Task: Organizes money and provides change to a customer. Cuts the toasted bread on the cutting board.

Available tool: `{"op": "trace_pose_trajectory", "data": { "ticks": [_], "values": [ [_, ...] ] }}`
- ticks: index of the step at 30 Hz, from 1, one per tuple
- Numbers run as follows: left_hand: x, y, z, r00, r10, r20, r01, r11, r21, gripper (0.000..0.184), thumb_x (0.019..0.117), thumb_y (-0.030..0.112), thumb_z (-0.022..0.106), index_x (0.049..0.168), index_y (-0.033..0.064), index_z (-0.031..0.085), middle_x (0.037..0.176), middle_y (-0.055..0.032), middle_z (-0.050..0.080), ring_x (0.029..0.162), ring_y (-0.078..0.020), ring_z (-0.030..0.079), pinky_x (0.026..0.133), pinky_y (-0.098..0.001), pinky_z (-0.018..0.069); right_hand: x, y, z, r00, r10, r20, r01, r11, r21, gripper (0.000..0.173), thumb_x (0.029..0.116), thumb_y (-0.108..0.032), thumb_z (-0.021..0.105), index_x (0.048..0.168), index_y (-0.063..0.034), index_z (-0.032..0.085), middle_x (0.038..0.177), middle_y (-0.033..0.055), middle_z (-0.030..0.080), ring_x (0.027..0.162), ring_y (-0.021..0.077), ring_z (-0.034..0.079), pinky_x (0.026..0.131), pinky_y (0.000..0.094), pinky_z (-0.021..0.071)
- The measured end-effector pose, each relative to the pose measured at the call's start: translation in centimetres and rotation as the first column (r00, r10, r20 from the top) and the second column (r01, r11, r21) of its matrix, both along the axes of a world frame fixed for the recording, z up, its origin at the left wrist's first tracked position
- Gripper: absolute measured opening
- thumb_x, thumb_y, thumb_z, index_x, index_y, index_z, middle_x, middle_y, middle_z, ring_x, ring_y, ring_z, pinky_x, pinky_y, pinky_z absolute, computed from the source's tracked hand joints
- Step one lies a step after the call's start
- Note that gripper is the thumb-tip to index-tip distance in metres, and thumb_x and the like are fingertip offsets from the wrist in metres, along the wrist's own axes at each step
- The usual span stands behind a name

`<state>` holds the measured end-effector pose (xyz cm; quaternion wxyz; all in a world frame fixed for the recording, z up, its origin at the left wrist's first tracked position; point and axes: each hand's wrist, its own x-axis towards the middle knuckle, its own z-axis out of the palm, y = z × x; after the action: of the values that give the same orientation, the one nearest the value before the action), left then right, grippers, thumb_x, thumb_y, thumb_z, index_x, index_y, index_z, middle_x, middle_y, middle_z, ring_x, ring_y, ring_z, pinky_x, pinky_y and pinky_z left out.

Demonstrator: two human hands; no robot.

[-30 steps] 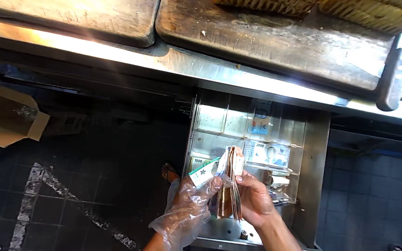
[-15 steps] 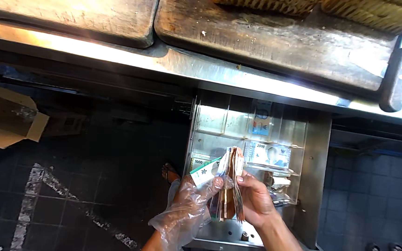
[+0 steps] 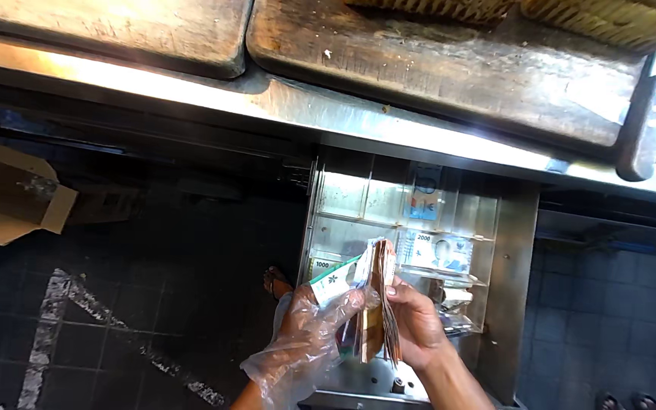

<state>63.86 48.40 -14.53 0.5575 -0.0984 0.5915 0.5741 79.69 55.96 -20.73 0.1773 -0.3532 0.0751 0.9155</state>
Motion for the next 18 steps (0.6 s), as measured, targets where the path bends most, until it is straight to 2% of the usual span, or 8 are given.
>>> {"op": "trace_pose_trajectory", "data": {
  "ticks": [4,8,13,18],
  "values": [
    [-0.23,-0.07,0.13,0.998,-0.057,0.005,0.057,0.997,-0.046,0.044,0.0808,0.004,0.081,0.119,-0.0013,0.059,0.098,-0.0122,0.073,0.090,-0.0178,0.073,0.083,-0.0307,0.0623,-0.05,-0.14,-0.14,1.000,-0.004,-0.019,0.004,1.000,-0.008,0.022,0.0856,-0.007,0.071,0.107,-0.0021,0.068,0.102,0.0190,0.073,0.097,0.0280,0.073,0.090,0.0489,0.0596],
    [-0.18,-0.27,-0.41,0.998,-0.057,0.002,0.057,0.998,-0.020,0.044,0.0807,0.004,0.082,0.118,-0.0031,0.060,0.098,-0.0144,0.073,0.091,-0.0198,0.073,0.084,-0.0325,0.0624,-0.11,-0.19,-0.14,0.999,-0.017,-0.027,0.017,1.000,-0.002,0.022,0.0866,-0.006,0.070,0.108,-0.0019,0.068,0.103,0.0193,0.073,0.098,0.0280,0.073,0.090,0.0487,0.0594],
    [0.08,-0.16,-0.41,1.000,0.018,0.009,-0.018,1.000,-0.024,0.045,0.0802,-0.001,0.079,0.119,-0.0023,0.058,0.097,-0.0137,0.073,0.089,-0.0191,0.073,0.082,-0.0321,0.0626,-0.23,-0.07,0.10,1.000,-0.021,0.008,0.021,1.000,0.024,0.022,0.0859,-0.007,0.072,0.107,-0.0017,0.068,0.102,0.0194,0.073,0.096,0.0276,0.073,0.089,0.0479,0.0599],
    [-0.08,-0.34,-0.74,1.000,-0.023,0.014,0.023,1.000,0.001,0.048,0.0809,0.005,0.082,0.121,-0.0036,0.057,0.099,-0.0147,0.073,0.091,-0.0201,0.073,0.085,-0.0330,0.0624,-0.23,-0.01,-0.20,1.000,-0.025,-0.012,0.025,1.000,0.014,0.022,0.0856,-0.007,0.073,0.106,-0.0015,0.069,0.101,0.0187,0.074,0.095,0.0275,0.074,0.089,0.0476,0.0603]
  ]
}}
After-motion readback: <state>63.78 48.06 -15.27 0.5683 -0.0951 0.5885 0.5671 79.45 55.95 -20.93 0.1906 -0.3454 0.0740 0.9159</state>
